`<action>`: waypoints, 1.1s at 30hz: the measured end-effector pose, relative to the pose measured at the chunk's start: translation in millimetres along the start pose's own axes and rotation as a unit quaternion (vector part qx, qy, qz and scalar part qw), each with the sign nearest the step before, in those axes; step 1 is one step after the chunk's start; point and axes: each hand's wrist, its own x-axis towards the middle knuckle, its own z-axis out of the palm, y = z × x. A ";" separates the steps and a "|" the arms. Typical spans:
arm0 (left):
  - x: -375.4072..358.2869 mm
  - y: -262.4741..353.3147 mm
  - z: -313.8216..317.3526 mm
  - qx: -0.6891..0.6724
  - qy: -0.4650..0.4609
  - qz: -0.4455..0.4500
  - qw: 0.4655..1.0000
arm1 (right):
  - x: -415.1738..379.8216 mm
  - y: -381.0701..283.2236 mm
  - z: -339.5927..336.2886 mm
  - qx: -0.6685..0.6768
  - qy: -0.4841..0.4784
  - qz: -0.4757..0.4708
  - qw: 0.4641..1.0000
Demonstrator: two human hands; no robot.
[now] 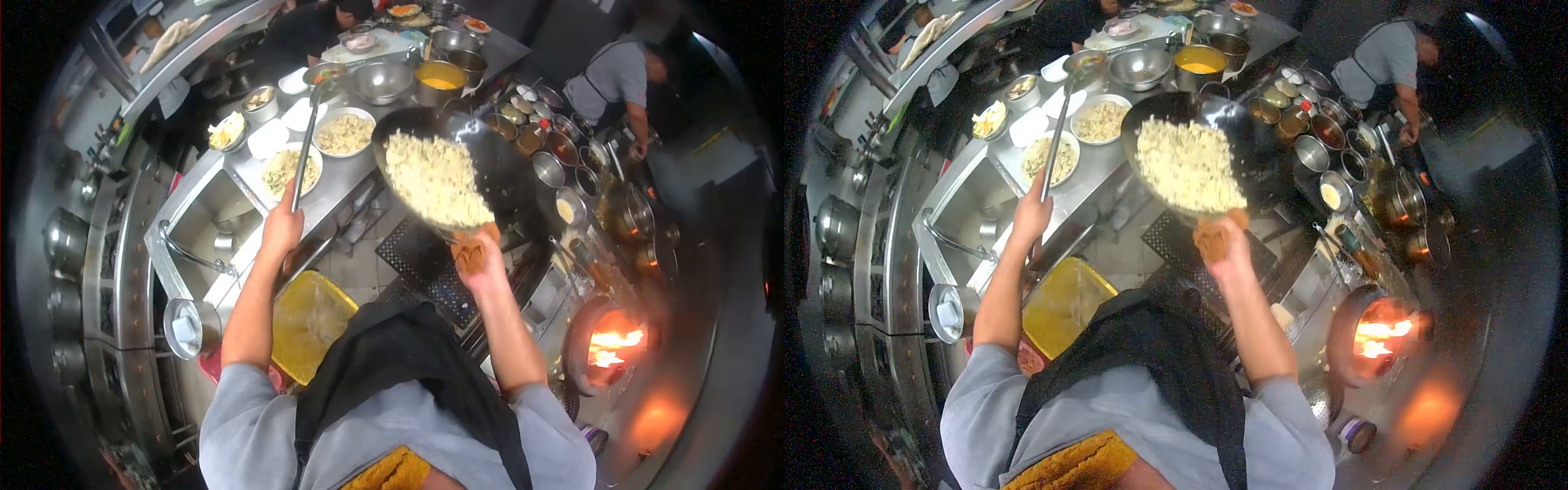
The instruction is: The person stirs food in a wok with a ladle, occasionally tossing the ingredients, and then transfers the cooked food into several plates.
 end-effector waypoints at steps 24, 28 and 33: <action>-113.9 49.1 60.5 -0.630 -0.564 -0.259 0.466 | -43.9 109.8 -82.6 -0.090 0.083 -0.082 0.989; -122.7 26.0 55.1 -0.620 -0.556 -0.326 0.448 | -53.1 129.4 -97.0 -0.054 0.095 -0.015 0.994; -121.0 10.4 16.5 -0.647 -0.518 -0.323 0.457 | -68.6 124.5 -70.8 -0.073 0.076 0.018 0.994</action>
